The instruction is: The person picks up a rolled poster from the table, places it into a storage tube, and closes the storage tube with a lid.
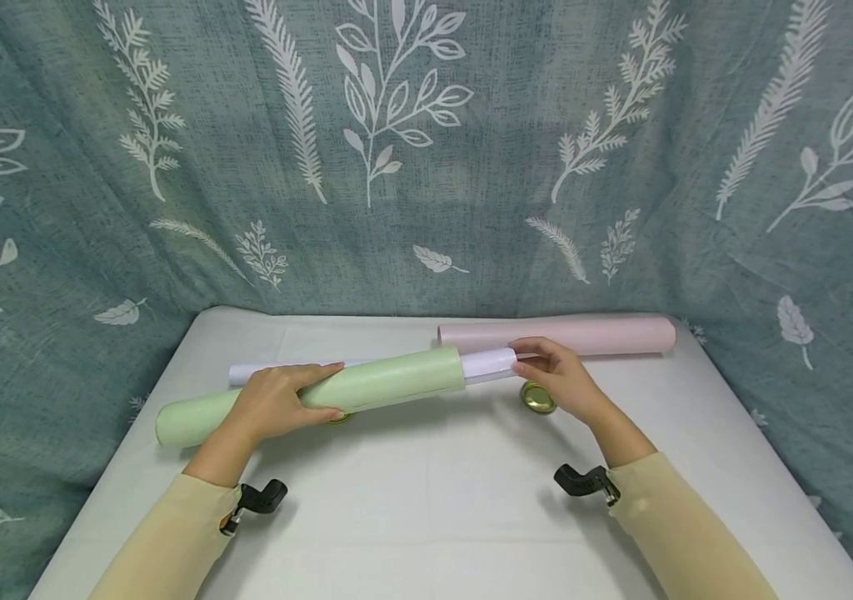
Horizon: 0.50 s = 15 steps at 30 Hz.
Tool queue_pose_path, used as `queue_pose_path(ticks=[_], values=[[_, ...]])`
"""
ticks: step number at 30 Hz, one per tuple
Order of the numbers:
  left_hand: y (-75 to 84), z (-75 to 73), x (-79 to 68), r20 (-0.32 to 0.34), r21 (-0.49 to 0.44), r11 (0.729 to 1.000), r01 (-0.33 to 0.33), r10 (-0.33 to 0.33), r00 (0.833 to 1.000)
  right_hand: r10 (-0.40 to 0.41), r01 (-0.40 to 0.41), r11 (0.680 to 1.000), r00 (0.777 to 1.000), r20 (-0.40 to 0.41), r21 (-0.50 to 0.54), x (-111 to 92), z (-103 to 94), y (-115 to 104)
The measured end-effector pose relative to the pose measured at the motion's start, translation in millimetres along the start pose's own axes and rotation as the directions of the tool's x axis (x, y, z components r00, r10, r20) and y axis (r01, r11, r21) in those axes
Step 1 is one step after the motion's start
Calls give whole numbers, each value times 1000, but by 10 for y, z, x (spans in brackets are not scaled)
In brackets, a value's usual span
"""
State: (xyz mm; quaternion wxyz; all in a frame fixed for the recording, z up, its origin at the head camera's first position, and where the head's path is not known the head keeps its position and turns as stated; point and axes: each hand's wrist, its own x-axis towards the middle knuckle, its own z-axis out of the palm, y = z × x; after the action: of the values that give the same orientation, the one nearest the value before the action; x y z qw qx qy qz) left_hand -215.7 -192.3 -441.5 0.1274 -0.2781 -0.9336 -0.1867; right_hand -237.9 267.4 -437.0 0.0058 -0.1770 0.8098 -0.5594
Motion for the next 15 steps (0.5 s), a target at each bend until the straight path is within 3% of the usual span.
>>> queue_pose_path(ticks=[15], values=[[54,-11,35,13,-20,1000,0,0,1000,-11,10,1000,998,64,9,48,149,-80]])
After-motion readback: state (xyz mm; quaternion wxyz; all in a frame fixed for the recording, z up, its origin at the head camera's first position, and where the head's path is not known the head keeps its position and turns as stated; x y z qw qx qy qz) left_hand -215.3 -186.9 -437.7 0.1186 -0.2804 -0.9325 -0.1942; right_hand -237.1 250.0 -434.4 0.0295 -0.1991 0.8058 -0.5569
